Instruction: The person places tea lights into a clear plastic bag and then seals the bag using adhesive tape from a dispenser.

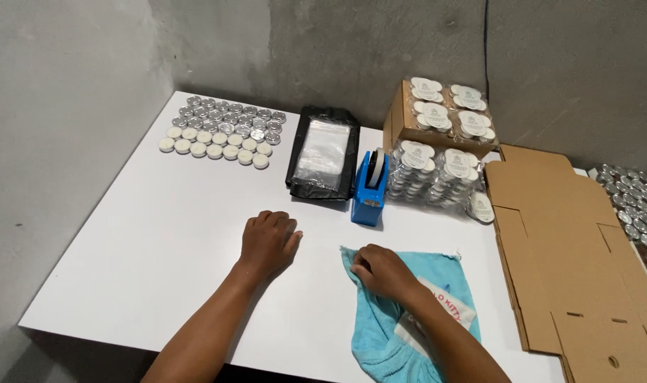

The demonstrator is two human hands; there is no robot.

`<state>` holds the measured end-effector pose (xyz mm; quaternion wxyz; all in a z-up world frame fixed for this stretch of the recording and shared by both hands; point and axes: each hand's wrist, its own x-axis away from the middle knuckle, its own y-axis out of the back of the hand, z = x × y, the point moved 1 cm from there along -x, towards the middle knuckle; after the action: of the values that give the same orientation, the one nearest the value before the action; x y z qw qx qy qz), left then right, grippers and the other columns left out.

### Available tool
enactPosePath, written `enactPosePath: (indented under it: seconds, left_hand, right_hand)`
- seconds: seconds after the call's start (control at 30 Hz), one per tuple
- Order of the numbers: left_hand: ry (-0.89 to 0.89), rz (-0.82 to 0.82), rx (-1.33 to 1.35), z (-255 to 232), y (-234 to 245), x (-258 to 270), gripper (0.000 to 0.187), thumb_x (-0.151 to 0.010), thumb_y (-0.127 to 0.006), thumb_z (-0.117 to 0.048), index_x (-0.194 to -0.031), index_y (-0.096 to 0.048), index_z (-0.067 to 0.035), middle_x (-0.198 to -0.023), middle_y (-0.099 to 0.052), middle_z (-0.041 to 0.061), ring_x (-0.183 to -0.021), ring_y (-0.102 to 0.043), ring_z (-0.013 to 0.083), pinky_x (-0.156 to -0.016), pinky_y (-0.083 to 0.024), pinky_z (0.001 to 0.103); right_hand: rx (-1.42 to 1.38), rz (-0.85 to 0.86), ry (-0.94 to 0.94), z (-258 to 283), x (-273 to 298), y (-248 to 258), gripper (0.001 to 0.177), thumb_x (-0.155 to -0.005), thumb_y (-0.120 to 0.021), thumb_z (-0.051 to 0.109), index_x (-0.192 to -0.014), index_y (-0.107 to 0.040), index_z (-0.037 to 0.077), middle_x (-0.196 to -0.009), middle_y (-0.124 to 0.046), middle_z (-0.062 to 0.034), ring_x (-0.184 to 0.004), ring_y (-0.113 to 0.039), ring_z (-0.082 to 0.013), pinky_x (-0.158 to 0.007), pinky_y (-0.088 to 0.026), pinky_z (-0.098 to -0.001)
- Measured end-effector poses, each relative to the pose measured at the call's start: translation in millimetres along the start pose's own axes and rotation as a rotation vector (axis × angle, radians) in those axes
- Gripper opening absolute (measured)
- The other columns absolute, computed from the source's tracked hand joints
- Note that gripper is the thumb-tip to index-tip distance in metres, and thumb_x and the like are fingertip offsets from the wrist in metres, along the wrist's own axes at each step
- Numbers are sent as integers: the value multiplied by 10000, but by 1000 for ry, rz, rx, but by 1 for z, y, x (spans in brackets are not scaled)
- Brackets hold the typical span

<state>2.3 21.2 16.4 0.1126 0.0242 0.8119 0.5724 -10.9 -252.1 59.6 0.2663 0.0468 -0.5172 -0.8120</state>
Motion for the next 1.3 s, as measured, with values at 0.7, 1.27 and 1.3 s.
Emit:
enactPosePath:
  seconds: [0.7,1.27,1.3]
  left_hand:
    - [455,-287,103,101,-31,-124,630,-908,-623,-453,-1406,-406,-133,-1173,-738,148,-930,-701,480,-680,-528,569]
    - [411,-169,50,79,0,-128,479,-988,-481,-490,-1322,-543,-152,-955,-747,132,-814,-702,434,-663,-507,535]
    - [408,-178,41,81,-2,-129,441,-990,-492,-488,-1276,-558,-159,-901,-747,128,-777,-700,437,-642,-503,529]
  right_hand:
    - [-85,-395,274,-50,-5,-53,318,-946,-702,346,-1154,-728,107,-1002,-605,-55,-935,-560,-252,-785,-492,-401]
    - [-89,-421,285,-47,-7,-50,306,-937,-721,316,-1142,-740,90,-999,-638,-56,-911,-579,-240,-765,-505,-379]
    - [-83,-434,289,-47,-7,-51,298,-932,-730,308,-1136,-742,91,-999,-640,-54,-908,-581,-243,-770,-510,-378]
